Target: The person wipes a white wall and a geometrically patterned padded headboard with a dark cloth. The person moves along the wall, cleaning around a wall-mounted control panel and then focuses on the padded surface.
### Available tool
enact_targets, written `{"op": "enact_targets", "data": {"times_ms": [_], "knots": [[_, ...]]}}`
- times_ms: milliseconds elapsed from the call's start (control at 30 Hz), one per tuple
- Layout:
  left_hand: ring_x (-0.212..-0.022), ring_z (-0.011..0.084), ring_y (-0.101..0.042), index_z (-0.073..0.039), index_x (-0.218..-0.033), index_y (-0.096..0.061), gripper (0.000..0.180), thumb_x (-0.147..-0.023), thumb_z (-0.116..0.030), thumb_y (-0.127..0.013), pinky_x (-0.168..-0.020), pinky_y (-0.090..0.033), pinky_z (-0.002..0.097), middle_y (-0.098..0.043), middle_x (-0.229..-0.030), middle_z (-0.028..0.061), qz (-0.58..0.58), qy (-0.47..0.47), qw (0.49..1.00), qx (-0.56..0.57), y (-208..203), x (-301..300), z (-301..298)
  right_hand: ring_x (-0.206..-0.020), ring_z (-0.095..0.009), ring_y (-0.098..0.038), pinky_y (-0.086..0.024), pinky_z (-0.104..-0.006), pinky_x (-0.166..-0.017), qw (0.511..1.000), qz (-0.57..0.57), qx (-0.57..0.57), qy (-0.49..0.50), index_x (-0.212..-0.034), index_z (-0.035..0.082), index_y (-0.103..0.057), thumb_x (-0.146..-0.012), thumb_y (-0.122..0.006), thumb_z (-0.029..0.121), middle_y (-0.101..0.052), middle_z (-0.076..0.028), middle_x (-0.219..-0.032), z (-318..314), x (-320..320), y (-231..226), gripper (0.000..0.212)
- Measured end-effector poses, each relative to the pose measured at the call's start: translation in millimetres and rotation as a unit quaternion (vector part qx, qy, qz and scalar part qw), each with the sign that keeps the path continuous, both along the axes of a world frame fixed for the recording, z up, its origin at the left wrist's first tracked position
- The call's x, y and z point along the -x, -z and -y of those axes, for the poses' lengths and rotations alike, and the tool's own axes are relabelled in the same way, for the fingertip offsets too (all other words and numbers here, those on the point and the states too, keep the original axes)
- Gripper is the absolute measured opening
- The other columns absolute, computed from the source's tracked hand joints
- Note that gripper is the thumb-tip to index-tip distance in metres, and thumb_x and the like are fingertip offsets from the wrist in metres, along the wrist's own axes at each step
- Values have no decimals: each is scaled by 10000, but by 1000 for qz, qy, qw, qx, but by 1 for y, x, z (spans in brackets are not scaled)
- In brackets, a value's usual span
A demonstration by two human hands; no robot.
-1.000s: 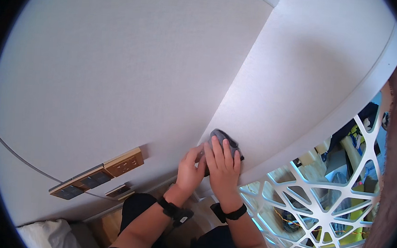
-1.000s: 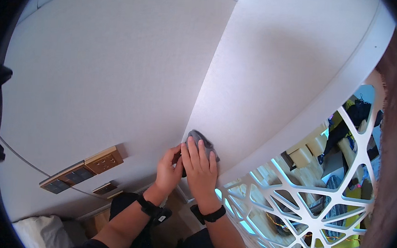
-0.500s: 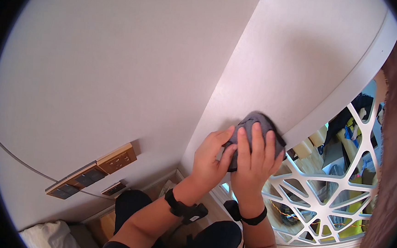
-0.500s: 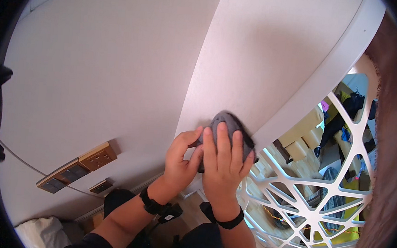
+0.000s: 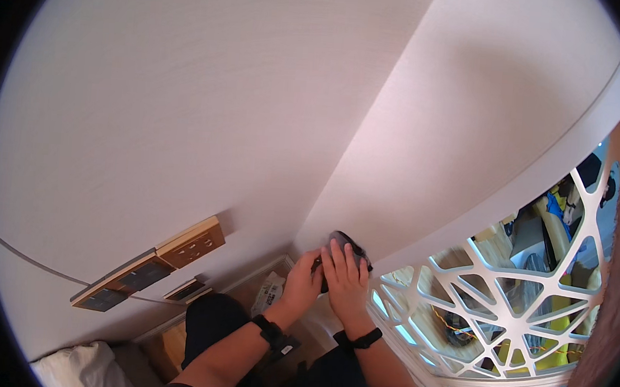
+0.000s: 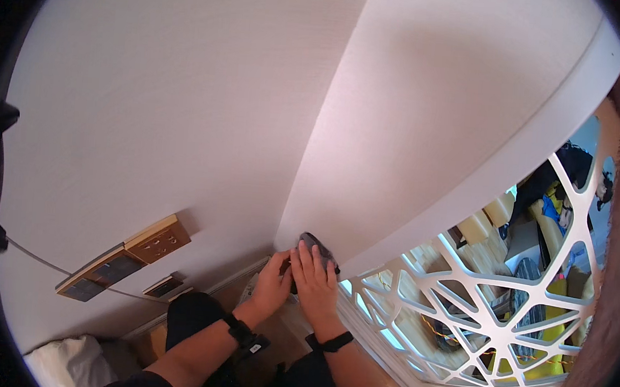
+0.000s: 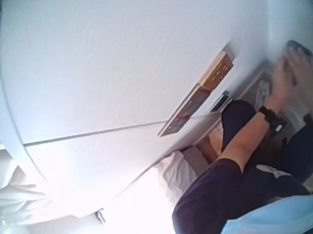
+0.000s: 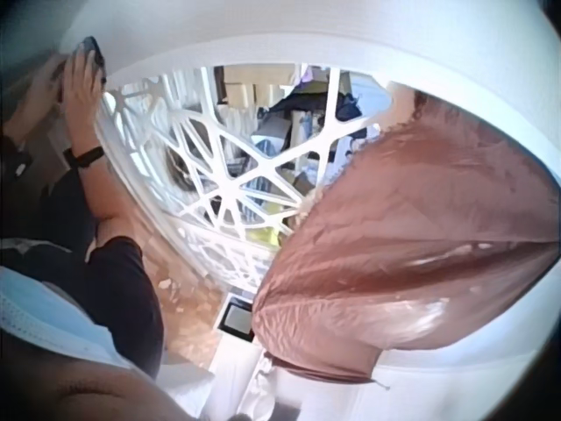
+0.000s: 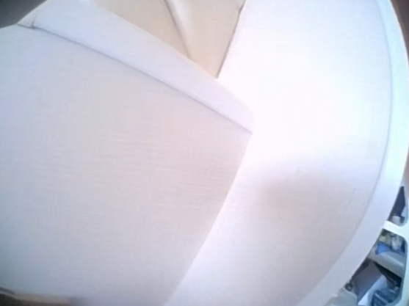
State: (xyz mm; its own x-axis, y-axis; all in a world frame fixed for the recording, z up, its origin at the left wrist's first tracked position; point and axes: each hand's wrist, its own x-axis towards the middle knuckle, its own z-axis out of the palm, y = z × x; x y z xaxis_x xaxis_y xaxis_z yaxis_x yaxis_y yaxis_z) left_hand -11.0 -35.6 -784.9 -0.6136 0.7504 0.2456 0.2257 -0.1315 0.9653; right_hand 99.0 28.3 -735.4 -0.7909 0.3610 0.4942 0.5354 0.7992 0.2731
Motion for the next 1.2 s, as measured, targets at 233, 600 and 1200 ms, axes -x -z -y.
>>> {"op": "enact_targets", "data": {"times_ms": [233, 600, 1200], "knots": [[-1054, 416, -684, -2, -1336, -598, 352, -987, -27, -637, -882, -560, 448, -678, -1203, 230, -85, -62, 990, -94, -77, 37, -18, -1471, -275, -444, -235, -509, -1205, 993, -110, -38, -6, -1458, 178, -603, -1009, -541, 179, -518, -54, -1581, -14, 45, -64, 453], [-1044, 425, -697, 5, -1324, -584, 343, -987, -30, -633, -880, -569, 463, -680, -1213, 278, -65, -113, 987, -95, -32, 59, -35, -1461, -199, -465, -282, -449, -1184, 992, -90, -83, -19, -1372, 215, -649, -979, -573, 224, -548, 1, -1559, -30, 84, -27, 401], [-980, 469, -693, -7, -1272, -602, 307, -971, -47, -650, -845, -574, 491, -707, -1098, 283, -33, -65, 997, 37, -2, 10, -6, -1474, -214, -451, -230, -459, -1227, 1000, -22, 11, -3, -1415, 210, -627, -999, -544, 199, -526, -9, -1579, -7, 19, 11, 424]]}}
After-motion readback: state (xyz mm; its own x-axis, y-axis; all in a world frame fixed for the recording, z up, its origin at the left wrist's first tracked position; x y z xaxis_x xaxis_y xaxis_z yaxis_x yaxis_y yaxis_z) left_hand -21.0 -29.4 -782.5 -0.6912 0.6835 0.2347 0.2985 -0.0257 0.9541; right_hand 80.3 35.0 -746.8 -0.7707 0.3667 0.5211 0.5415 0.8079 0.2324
